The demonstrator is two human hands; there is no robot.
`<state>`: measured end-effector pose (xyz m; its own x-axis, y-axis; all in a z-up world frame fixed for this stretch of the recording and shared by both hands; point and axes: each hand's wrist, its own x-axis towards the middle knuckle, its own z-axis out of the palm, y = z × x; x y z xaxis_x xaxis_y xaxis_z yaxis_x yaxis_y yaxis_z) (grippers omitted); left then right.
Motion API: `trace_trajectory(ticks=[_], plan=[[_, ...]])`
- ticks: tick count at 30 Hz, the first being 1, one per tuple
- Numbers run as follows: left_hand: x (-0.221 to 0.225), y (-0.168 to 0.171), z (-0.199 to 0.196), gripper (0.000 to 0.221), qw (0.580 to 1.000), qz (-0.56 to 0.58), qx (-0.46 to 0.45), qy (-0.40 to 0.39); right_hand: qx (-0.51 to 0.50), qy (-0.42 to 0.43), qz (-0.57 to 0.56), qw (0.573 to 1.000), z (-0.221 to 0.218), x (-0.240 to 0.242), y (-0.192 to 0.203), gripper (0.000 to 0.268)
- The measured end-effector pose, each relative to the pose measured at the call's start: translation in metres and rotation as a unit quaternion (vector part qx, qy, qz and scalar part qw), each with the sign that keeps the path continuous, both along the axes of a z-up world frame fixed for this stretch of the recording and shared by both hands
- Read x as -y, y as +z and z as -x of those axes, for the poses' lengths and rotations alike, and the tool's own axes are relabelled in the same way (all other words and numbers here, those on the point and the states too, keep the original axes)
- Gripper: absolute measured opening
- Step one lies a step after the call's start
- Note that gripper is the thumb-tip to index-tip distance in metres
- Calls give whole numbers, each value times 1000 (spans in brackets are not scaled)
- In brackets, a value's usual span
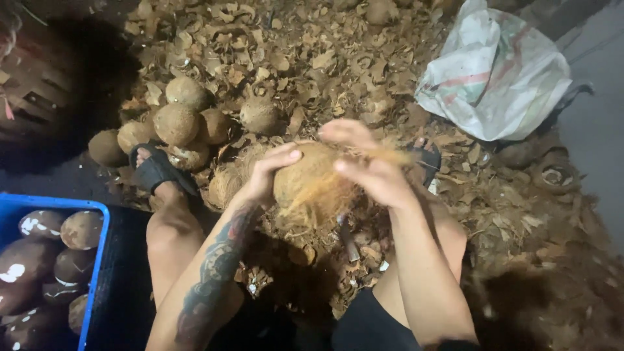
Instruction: The person is manually removing the fibrous outer husk from coconuts using their hands and a small tool.
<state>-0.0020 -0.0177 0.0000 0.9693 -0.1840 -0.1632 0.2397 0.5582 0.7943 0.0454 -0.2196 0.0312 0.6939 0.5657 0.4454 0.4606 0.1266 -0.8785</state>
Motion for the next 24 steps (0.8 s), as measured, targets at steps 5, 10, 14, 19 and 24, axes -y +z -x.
trace_trajectory(ticks=[5,10,14,19,24], plan=[[-15,-7,-8,73,992,-85,82,-36,-119,-138,-148,972,21,-30,-22,29],[-14,-15,-5,74,977,-133,155,-65,-384,-144,-280,868,4,-9,-30,42],[-13,-25,-15,83,951,-170,233,-109,-342,-156,-313,872,-14,8,-7,37],[-25,-56,-22,97,948,-196,222,-116,-179,-244,0,953,2,16,21,25],[-37,-60,-20,107,953,-197,205,-101,-87,-62,166,980,6,-2,-24,10]])
